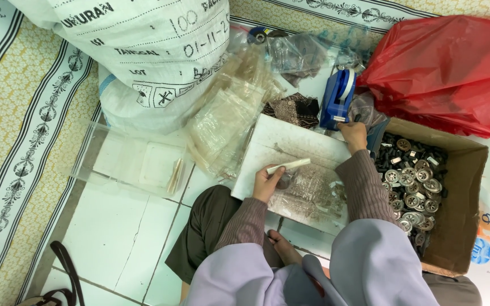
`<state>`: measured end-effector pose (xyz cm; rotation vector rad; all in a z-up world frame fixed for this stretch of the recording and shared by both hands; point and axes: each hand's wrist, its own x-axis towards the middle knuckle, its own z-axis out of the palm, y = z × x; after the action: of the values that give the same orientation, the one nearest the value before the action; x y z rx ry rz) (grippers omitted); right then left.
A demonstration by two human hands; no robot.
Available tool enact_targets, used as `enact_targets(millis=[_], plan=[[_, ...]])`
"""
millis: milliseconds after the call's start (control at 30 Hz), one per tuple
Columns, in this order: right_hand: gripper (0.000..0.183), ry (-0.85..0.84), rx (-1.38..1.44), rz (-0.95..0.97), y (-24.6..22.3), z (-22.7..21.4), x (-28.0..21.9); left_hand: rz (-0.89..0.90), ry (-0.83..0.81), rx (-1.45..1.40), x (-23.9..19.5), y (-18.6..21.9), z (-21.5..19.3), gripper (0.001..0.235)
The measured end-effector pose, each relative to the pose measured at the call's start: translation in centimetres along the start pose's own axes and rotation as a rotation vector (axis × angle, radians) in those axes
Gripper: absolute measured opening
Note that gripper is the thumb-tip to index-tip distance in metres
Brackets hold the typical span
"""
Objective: The person handles a strip of fabric with metal buttons attached and sorts individual metal buttons from a cardboard box onto a white board.
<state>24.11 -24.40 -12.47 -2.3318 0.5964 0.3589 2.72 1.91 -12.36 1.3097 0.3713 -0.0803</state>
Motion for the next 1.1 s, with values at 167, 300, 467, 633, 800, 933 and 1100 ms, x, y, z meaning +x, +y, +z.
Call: enact_targets(millis=[167,300,467,633,800,933,1100], plan=[[0.030,0.092,-0.152,-0.054,0.1,1.1,-0.5,-0.001,-0.004,-0.007,0.0,0.3,0.1,0.026],[0.023,0.142,-0.266,-0.090,-0.1,1.4,-1.3,-0.009,0.000,-0.002,-0.3,0.8,0.2,0.026],[0.022,0.126,-0.266,-0.106,0.0,1.3,-1.0,-0.025,-0.006,0.007,-0.4,1.3,0.2,0.028],[0.018,0.264,-0.159,-0.180,0.0,0.6,-2.8,-0.031,-0.007,0.012,-0.3,1.1,0.0,0.028],[0.019,0.431,0.177,-0.439,-0.2,-1.7,-5.4,-0.029,-0.007,0.031,-0.9,2.2,0.4,0.031],[0.032,0.353,0.373,-0.587,-3.8,-4.7,-12.8,-0.001,-0.021,0.031,-0.8,2.0,0.2,0.032],[0.075,-0.528,0.713,-0.577,-6.7,-8.2,-22.0,0.090,-0.104,0.025,-1.7,4.1,0.4,0.029]])
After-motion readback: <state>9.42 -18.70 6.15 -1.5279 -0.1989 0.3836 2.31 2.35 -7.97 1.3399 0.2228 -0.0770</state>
